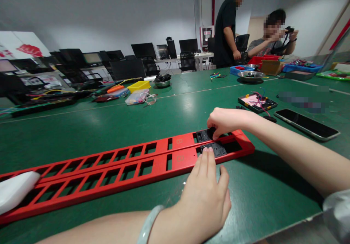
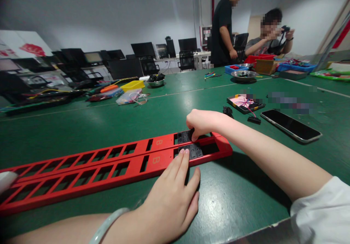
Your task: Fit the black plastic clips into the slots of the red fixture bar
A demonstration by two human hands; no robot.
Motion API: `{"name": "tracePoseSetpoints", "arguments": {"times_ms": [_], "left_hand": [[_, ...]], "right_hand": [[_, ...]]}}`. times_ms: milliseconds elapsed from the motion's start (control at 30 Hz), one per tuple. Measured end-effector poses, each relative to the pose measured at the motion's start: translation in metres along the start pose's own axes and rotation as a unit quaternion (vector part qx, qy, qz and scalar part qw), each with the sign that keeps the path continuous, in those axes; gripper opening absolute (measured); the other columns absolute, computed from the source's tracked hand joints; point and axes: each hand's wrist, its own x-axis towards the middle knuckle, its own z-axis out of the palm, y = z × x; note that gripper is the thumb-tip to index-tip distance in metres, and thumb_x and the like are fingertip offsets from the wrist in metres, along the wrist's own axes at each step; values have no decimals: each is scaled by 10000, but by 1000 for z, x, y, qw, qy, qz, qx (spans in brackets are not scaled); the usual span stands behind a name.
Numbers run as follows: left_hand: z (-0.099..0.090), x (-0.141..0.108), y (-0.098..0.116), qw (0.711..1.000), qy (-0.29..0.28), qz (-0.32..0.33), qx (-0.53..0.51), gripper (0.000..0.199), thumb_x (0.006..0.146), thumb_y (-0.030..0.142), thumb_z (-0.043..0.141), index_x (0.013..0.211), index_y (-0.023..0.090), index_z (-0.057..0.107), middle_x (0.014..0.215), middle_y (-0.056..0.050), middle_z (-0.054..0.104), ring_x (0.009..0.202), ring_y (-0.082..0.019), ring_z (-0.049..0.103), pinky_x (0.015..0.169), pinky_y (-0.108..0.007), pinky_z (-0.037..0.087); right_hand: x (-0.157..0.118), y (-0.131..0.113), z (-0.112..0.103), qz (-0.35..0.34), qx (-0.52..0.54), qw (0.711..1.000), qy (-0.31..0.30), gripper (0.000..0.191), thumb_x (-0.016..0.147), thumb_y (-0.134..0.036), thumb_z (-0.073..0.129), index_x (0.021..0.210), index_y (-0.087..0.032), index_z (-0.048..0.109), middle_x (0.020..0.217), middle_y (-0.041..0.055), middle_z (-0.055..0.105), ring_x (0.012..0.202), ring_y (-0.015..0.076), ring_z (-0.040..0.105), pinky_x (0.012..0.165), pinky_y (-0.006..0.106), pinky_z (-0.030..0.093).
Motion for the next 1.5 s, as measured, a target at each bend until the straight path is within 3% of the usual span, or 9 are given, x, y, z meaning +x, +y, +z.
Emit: {"name": "tracePoseSetpoints", "arguments": {"times_ms": [200, 567, 1033, 1200, 1333, 1433, 1500], "left_hand": [[-2, 1, 0, 1000, -4, 1, -4, 440, 816, 331, 320, 1147, 77, 458, 1284, -334, 304, 1219, -383, 192, 965, -491, 299], [-1, 1, 0, 1000, -3, -4, -8, 432, 816, 328, 332, 1148, 78, 447, 1294, -326, 293, 1229, -376, 174, 973, -498, 287], [-1, 0, 0, 1000, -3, -1, -3, 439, 808, 336, 344, 1145, 80, 461, 1296, -313, 308, 1223, -375, 205, 965, -490, 310], [1, 1, -1, 1000, -1, -1, -7, 441, 809, 340, 346, 1152, 86, 460, 1300, -312, 303, 1224, -378, 184, 961, -496, 312], [2, -1, -2, 1000, -2, 0, -9, 447, 806, 342, 357, 1157, 85, 459, 1302, -310, 301, 1225, -381, 174, 959, -500, 312], [2, -3, -3, 1000, 0, 7, -5, 469, 788, 359, 398, 1161, 81, 457, 1307, -305, 299, 1225, -387, 165, 959, -505, 312], [2, -4, -3, 1000, 1, 10, -2, 486, 780, 376, 414, 1162, 79, 458, 1306, -302, 304, 1223, -391, 167, 956, -509, 316]], "right_hand": [[-1, -7, -2, 24, -19, 1000, -9, 341, 657, -371, 568, 836, -105, 685, 718, 113, 663, 562, 145, 551, 453, 218, 312], [-1, -6, -1, 0, -35, 999, -29, 328, 681, -347, 551, 826, -89, 691, 688, 125, 663, 532, 133, 541, 436, 210, 289], [3, 8, 2, -6, 48, 999, -21, 311, 645, -370, 608, 818, -125, 691, 688, 72, 668, 546, 110, 533, 475, 197, 313], [4, 12, 5, -25, 92, 995, -28, 392, 667, -446, 582, 882, -134, 680, 745, 70, 678, 603, 120, 561, 521, 197, 352], [-19, 26, -17, 13, 113, 991, 65, 446, 704, -454, 543, 1035, -166, 624, 939, 73, 659, 750, 151, 587, 621, 215, 396], [-50, 51, -36, 118, 107, 972, 172, 419, 761, -416, 481, 1081, -170, 592, 923, 66, 657, 737, 154, 589, 633, 233, 408], [-66, 71, -32, 187, 74, 954, 223, 368, 776, -380, 462, 1028, -162, 616, 893, 72, 656, 751, 167, 585, 661, 251, 410]]}}
